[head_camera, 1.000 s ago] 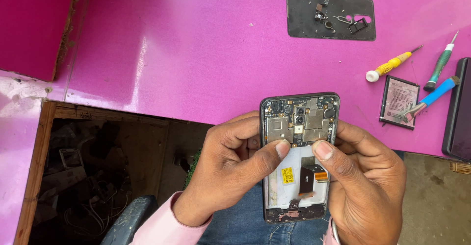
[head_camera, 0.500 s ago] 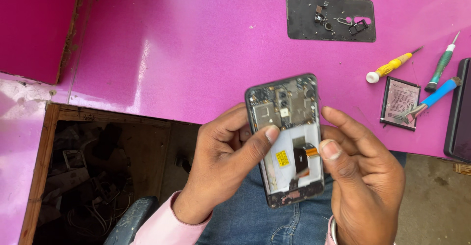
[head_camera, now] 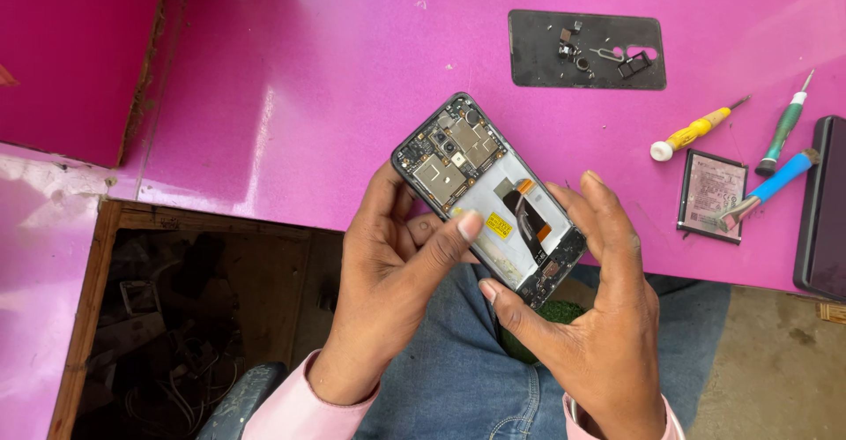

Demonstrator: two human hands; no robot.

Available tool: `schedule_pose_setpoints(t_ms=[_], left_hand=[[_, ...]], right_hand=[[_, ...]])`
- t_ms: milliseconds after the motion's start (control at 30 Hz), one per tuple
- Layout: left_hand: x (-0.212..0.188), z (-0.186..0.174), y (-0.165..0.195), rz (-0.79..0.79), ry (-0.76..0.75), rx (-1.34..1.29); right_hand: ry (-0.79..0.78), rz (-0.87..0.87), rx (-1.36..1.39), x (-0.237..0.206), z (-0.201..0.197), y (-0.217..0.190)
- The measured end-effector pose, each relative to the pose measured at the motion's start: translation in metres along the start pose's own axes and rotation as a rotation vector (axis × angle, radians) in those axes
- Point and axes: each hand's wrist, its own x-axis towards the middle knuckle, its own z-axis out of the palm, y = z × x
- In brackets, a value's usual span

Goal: The person cleans the internal components of a disassembled smartphone using a brush and a precision tool. They remove the motherboard, brush the interior, and use a pointed tool to clean small areas on the circuit board and around the battery connector.

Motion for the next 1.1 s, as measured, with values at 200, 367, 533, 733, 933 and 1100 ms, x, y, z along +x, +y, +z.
schedule_pose_setpoints(t_ms=[200, 367, 533, 733, 933, 1100], left_hand=[[0.001, 0.003, -0.003, -0.025, -0.052, 0.031], [0.000, 0.005, -0.006, -0.015, -0.070, 0.127], [-0.014, 0.013, -0.010, -0.006, -0.012, 0.176], [-0.032, 0.040, -0.027, 0.145, 0.207, 0.172], [-0.077, 0.067, -0.085, 0.152, 0.392, 0.084], [-0.105, 0.058, -0.105, 0.082, 0.392, 0.156]], right_hand=[[0.047, -0.069, 0.075, 0.003, 0.001, 0.006], [0.119, -0.109, 0.069, 0.000, -0.001, 0.015], [0.130, -0.097, 0.156, -0.011, -0.012, 0.024], [0.102, -0.066, 0.366, 0.000, -0.031, 0.042], [0.050, -0.024, 0.533, 0.001, -0.052, 0.067], [0.013, -0.005, 0.723, 0.004, -0.060, 0.076]])
